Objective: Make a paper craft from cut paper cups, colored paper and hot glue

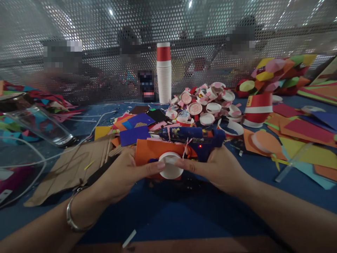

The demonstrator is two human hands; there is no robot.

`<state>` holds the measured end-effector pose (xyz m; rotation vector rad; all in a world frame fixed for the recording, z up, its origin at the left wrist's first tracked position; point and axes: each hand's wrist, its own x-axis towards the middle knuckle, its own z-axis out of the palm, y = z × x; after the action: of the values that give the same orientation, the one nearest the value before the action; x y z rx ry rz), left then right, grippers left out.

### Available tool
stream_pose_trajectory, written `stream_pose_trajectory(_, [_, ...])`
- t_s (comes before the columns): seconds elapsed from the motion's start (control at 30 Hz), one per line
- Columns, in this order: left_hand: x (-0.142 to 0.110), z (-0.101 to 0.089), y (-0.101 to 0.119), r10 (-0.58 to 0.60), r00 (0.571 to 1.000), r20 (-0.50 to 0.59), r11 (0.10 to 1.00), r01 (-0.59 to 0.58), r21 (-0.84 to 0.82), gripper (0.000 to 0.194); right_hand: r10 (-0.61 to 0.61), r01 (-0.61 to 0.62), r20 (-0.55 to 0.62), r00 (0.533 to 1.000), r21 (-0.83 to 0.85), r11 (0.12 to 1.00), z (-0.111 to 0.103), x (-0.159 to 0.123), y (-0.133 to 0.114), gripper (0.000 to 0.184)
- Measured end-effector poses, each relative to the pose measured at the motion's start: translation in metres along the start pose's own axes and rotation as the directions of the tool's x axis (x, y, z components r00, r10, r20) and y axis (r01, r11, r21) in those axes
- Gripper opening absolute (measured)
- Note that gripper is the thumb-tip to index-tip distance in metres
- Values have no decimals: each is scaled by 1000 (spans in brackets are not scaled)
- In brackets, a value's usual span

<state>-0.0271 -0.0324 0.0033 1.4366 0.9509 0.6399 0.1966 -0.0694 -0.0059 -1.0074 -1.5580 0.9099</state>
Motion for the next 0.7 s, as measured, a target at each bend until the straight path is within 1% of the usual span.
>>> stream_pose_trajectory(0.1, [0,7,0,2,1000,-11,991,-3,-136,27,-3,2,-57,998,-18,1000,0,0,-1,33])
stream_pose_trajectory(0.2, [-4,14,0,-10,1000,-21,956,3,-294,26,-5,3,-129,992,-18,1000,-1,-1,2,32])
stream_pose_trajectory(0.3, [-10,21,0,-73,997,-1,916,67,-396,25,-21,18,-181,983,-18,1000,-1,-2,6,31])
stream_pose_trajectory(0.37, [-14,26,-1,-111,994,16,906,108,-409,24,-33,23,-206,978,-48,999,-1,-3,8,29])
stream_pose_trajectory(0.4, [-14,29,-1,-110,994,23,907,110,-407,24,-38,24,-219,975,-66,998,-1,-3,9,27])
stream_pose_trajectory(0.5, [-9,36,-2,-57,998,-8,906,48,-421,30,-35,10,-247,968,-103,995,0,-3,9,20])
stream_pose_trajectory(0.6, [-1,40,-5,-31,997,-68,895,-2,-446,39,-36,-3,-281,959,-137,991,1,-3,10,21])
stream_pose_trajectory(0.7, [4,40,-10,3,997,-76,895,-37,-445,42,-36,-7,-286,958,-147,989,1,-3,11,24])
